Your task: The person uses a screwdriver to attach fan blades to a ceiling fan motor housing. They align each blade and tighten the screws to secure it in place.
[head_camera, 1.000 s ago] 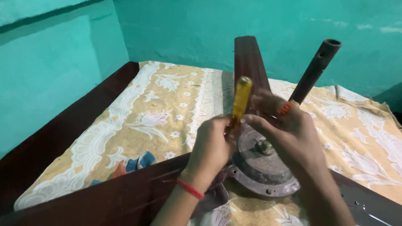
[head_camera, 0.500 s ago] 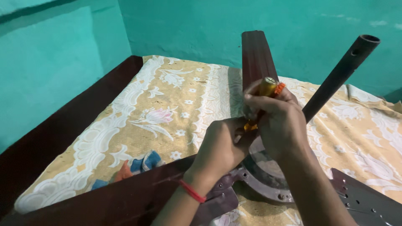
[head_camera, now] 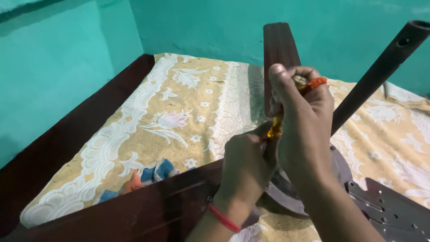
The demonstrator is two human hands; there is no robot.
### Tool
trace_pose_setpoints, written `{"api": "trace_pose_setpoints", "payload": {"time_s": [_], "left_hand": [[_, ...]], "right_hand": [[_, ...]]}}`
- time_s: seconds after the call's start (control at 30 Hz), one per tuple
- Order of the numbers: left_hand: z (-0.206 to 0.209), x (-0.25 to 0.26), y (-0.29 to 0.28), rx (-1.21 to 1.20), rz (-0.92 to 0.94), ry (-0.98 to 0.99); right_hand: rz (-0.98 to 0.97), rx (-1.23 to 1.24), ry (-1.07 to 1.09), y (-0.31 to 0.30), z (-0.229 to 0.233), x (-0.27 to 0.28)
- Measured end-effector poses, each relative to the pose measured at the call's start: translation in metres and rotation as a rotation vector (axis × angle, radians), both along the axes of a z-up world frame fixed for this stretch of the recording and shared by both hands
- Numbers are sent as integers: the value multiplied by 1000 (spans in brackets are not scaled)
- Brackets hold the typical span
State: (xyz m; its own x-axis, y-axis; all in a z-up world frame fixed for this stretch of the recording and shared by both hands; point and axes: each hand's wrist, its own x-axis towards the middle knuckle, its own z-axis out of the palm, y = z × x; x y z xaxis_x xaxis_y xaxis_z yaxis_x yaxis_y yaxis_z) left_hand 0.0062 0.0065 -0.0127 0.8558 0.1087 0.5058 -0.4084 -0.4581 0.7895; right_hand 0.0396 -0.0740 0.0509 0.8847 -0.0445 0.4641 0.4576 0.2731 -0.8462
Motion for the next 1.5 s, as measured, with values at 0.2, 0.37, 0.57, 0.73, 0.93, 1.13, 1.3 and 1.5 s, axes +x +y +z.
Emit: {"api": "trace_pose_setpoints", "payload": {"time_s": [0.2, 0.37, 0.57, 0.73, 0.93, 1.13, 1.3, 1.5], "left_hand": [[-2, 7, 2, 5, -58, -149], [0, 13, 14, -96, -216, -67], [5, 14, 9, -176, -108, 27], [10, 10, 4, -142, -38, -14], [9, 5, 3, -64, 20, -28], [0, 17, 18, -20, -186, -108], [-4, 19, 10, 5, -115, -130], [0, 6, -7, -46, -45, -142]], "right_hand": [[-130, 9, 63, -6, 7, 11], [24, 67, 262, -19, 20, 26], [356, 10, 300, -27, 24, 41], [-3, 67, 300, -11, 28, 21], [44, 79, 255, -10, 20, 27], [480, 85, 341, -37, 11, 53], [787, 137, 329, -42, 25, 47], [-4, 93, 196, -25, 15, 22]]}}
